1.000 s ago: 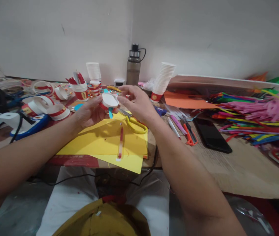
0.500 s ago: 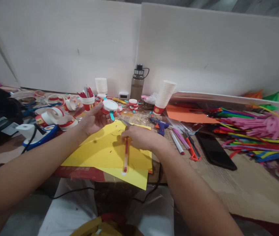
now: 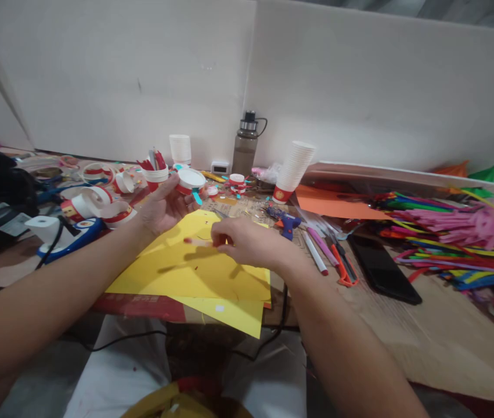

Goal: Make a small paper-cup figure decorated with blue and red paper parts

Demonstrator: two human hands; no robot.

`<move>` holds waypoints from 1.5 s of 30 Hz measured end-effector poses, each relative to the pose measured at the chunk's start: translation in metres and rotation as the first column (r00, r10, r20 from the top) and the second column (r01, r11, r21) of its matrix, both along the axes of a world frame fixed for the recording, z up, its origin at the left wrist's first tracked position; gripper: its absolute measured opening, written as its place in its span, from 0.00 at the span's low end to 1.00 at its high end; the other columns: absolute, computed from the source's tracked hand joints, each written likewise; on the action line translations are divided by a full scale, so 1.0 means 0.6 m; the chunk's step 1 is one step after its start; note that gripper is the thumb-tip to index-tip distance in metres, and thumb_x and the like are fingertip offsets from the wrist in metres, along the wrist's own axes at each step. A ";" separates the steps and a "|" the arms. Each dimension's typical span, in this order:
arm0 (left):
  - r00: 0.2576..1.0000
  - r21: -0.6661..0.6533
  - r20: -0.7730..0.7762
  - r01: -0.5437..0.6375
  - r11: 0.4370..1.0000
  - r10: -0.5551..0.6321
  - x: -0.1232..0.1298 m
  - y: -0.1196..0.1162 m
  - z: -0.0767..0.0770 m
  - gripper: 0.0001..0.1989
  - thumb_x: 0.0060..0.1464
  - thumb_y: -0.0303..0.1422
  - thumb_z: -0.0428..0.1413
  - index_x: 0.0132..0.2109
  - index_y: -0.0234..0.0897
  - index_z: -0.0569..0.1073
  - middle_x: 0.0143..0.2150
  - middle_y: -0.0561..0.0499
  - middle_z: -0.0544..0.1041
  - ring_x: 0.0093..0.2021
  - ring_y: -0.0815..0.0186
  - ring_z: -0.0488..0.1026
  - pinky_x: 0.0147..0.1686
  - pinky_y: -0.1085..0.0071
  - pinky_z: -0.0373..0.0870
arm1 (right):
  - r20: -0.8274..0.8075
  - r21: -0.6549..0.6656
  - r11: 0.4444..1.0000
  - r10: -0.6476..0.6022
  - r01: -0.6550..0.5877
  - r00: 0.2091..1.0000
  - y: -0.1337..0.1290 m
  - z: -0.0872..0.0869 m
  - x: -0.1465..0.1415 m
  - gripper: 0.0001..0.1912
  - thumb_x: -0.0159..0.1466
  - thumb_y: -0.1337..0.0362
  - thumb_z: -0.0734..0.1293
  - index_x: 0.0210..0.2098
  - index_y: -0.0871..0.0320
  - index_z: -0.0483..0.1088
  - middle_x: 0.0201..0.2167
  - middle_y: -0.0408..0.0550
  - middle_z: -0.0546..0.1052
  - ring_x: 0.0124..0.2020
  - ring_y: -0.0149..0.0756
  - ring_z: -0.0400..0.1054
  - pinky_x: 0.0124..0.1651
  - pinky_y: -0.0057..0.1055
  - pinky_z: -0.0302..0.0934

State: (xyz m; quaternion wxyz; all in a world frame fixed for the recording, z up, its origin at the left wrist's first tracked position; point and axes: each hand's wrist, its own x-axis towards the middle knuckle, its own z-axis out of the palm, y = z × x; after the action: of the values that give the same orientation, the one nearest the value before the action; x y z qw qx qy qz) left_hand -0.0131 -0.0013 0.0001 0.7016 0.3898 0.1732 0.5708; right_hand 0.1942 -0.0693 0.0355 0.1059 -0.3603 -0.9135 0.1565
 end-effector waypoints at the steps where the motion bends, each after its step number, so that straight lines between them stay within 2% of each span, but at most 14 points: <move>1: 1.000 0.036 0.016 -0.015 0.999 0.015 -0.001 0.000 0.001 0.16 0.52 0.41 0.62 0.43 0.34 0.74 0.38 0.47 0.81 0.36 0.64 0.80 0.35 0.71 0.77 | -0.084 0.008 0.999 -0.050 0.051 0.995 -0.002 0.002 -0.001 0.02 0.61 0.70 0.64 0.34 0.58 0.68 0.30 0.43 0.72 0.31 0.30 0.63 0.34 0.28 0.55; 2: 0.999 0.070 0.027 -0.030 0.997 0.028 -0.001 0.001 0.002 0.17 0.50 0.41 0.63 0.43 0.35 0.74 0.38 0.48 0.81 0.37 0.64 0.80 0.35 0.71 0.77 | -0.171 -0.008 0.995 -0.096 0.096 0.981 -0.004 0.003 -0.003 0.01 0.62 0.68 0.64 0.35 0.57 0.67 0.29 0.42 0.70 0.29 0.30 0.62 0.32 0.27 0.54; 4: 0.998 0.119 0.031 -0.064 0.991 0.061 -0.002 0.000 0.004 0.19 0.48 0.41 0.65 0.44 0.36 0.73 0.39 0.49 0.81 0.38 0.63 0.80 0.36 0.71 0.77 | -0.334 -0.122 0.984 -0.166 0.132 0.928 -0.007 0.002 -0.011 0.02 0.63 0.66 0.63 0.37 0.57 0.65 0.26 0.39 0.68 0.26 0.28 0.62 0.29 0.27 0.54; 8: 0.992 0.141 0.005 -0.128 0.982 0.129 0.000 -0.004 0.008 0.21 0.44 0.40 0.67 0.44 0.37 0.72 0.39 0.49 0.81 0.39 0.62 0.79 0.35 0.70 0.75 | -0.538 -0.424 0.906 -0.253 0.002 0.804 -0.010 -0.008 -0.030 0.04 0.61 0.66 0.64 0.34 0.56 0.62 0.24 0.38 0.67 0.23 0.27 0.64 0.26 0.25 0.56; 11: 0.989 0.162 -0.008 -0.143 0.976 0.146 0.003 -0.007 0.009 0.20 0.44 0.39 0.67 0.42 0.37 0.72 0.38 0.50 0.80 0.37 0.64 0.78 0.32 0.71 0.74 | -0.581 -0.527 0.850 -0.340 -0.024 0.740 -0.011 -0.010 -0.038 0.06 0.59 0.67 0.66 0.33 0.56 0.62 0.21 0.37 0.67 0.21 0.25 0.63 0.23 0.24 0.54; 14: 0.989 0.187 -0.025 -0.140 0.972 0.147 0.006 -0.008 0.008 0.19 0.44 0.38 0.68 0.41 0.37 0.72 0.38 0.51 0.79 0.35 0.67 0.77 0.32 0.72 0.74 | -0.592 -0.556 0.831 -0.372 -0.029 0.716 -0.013 -0.008 -0.038 0.06 0.59 0.68 0.66 0.33 0.56 0.62 0.19 0.36 0.68 0.19 0.25 0.61 0.21 0.23 0.52; 18: 0.990 0.218 -0.040 -0.127 0.968 0.138 0.010 -0.012 0.006 0.18 0.43 0.38 0.68 0.40 0.38 0.71 0.40 0.50 0.79 0.38 0.66 0.77 0.33 0.72 0.75 | -0.607 -0.571 0.819 -0.370 -0.062 0.703 -0.012 -0.009 -0.037 0.06 0.59 0.68 0.66 0.33 0.56 0.62 0.17 0.36 0.68 0.18 0.25 0.61 0.21 0.22 0.53; 25: 0.990 0.257 -0.084 -0.085 0.963 0.110 0.010 -0.013 0.003 0.19 0.45 0.40 0.67 0.42 0.38 0.72 0.41 0.49 0.80 0.40 0.64 0.79 0.38 0.69 0.77 | -0.613 -0.568 0.819 -0.358 -0.078 0.705 -0.009 -0.012 -0.037 0.05 0.59 0.69 0.66 0.32 0.57 0.63 0.17 0.36 0.68 0.16 0.24 0.59 0.20 0.22 0.54; 37: 0.991 0.310 -0.107 -0.044 0.950 0.080 0.011 -0.012 -0.005 0.18 0.47 0.40 0.65 0.43 0.38 0.73 0.43 0.48 0.80 0.42 0.62 0.78 0.35 0.72 0.76 | -0.638 -0.620 0.772 -0.394 -0.139 0.662 -0.014 -0.010 -0.038 0.05 0.59 0.71 0.65 0.33 0.57 0.63 0.17 0.36 0.70 0.17 0.24 0.63 0.20 0.20 0.58; 45: 0.991 0.276 -0.106 -0.052 0.960 0.084 0.013 -0.014 -0.007 0.22 0.46 0.40 0.66 0.48 0.41 0.73 0.44 0.49 0.80 0.44 0.60 0.79 0.37 0.70 0.76 | -0.637 -0.662 0.731 -0.433 -0.164 0.638 -0.018 -0.012 -0.043 0.07 0.59 0.70 0.65 0.33 0.56 0.61 0.18 0.36 0.72 0.17 0.24 0.65 0.20 0.20 0.61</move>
State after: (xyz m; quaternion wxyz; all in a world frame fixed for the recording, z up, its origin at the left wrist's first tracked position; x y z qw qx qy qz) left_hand -0.0056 -0.0098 -0.0041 0.6098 0.5093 0.1470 0.5892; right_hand 0.1681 -0.0801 0.0281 0.3535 -0.3461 -0.6301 0.5985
